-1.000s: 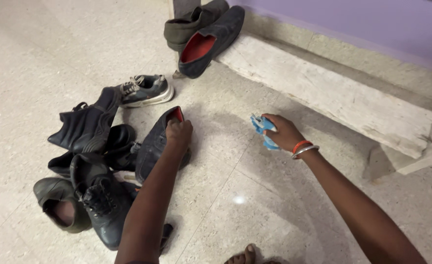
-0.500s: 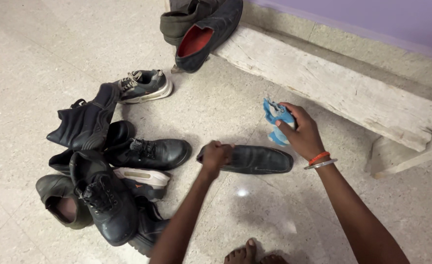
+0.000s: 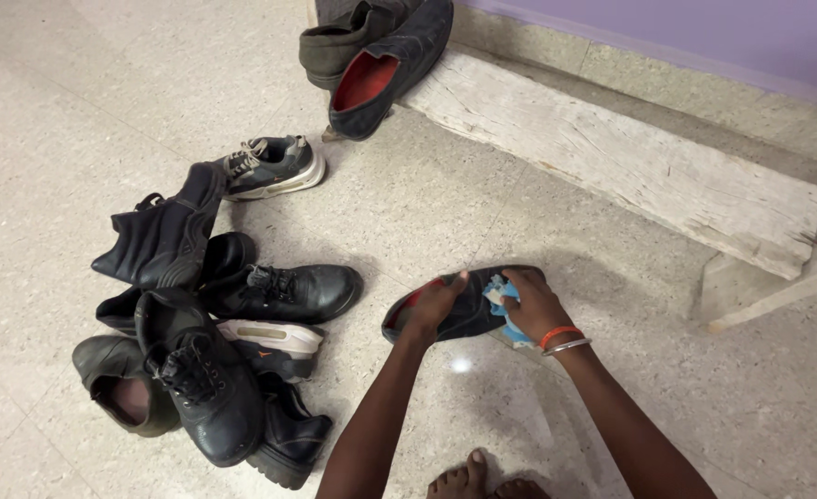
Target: The person wipes the exterior of a black shoe using a blue cloth. They rotate the shoe to clean different sides, including the sole and heel, before placing it on a nearby wooden bench. The person then picks up a second black shoe and begins wiping it with the same cloth.
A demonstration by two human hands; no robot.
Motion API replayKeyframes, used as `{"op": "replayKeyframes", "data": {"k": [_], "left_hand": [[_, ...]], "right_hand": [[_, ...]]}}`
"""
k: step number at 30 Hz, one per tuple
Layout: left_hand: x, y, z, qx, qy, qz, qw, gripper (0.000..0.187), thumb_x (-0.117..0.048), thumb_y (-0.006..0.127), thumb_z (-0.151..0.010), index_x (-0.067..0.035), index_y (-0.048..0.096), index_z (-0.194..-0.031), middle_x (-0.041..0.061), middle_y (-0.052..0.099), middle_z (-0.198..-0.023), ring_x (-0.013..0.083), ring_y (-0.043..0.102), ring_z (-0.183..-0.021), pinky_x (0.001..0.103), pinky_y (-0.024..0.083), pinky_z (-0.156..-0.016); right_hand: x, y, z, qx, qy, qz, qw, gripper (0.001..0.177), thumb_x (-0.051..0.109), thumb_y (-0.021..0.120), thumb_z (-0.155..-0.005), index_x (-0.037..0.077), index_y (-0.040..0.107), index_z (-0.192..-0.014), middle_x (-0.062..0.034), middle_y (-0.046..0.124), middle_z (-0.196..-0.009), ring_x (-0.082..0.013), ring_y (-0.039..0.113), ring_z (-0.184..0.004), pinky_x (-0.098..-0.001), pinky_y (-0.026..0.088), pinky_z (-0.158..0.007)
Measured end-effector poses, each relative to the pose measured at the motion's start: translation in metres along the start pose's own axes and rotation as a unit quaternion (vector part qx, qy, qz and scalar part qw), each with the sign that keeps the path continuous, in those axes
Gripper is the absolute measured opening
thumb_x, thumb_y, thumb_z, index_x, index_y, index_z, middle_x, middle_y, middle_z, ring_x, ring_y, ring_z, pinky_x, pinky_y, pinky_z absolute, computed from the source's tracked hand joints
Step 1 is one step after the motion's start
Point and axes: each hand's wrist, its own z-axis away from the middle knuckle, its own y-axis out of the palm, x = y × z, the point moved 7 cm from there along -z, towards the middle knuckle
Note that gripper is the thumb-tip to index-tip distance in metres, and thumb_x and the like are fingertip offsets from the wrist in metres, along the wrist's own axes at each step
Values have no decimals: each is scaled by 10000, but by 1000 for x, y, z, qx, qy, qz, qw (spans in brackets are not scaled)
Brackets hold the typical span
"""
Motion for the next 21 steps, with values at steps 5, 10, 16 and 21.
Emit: {"op": "replayKeyframes", "data": {"k": [5, 10, 16, 21], "left_hand": [[37, -1, 1, -166, 16, -25, 986, 612, -575, 634, -1007, -32, 679, -1285, 47, 688, -1145, 179, 416, -1036, 348, 67, -950], [47, 19, 21, -10, 80, 132, 988, 516, -378, 596, -1091, 130, 674, -1132, 151, 609, -929, 230, 516, -812, 385, 421, -702], [26, 18, 58, 33, -29, 368, 929, 299, -282, 506, -1000, -55, 695, -1042, 43, 728, -858, 144, 655, -701, 278, 540, -629], [12, 1, 57, -73, 109, 83, 988, 499, -359, 595, -1181, 73, 531, -941, 168, 500, -854, 248, 428, -671, 364, 342, -531]], "right_hand": [[-8, 21, 1, -41, -100, 11, 994, 514, 88, 649, -895, 111, 551, -1399, -154, 452, -1537, -362, 541, -1324, -422, 490, -1064], [-14, 36, 1, -38, -133, -70, 988, 538, -22, 615, -868, 115, 560, -1386, -140, 504, -1530, -329, 554, -1342, -398, 493, -1078], [-1, 3, -29, 43, -10, -140, 989, 490, 115, 705, -883, 169, 588, -1355, -67, 582, -1449, -271, 570, -1317, -396, 504, -1038], [17, -65, -33, -90, -52, -235, 966, 410, 219, 752, -910, 93, 626, -1278, -104, 688, -1258, -255, 634, -1206, -375, 523, -980]]}}
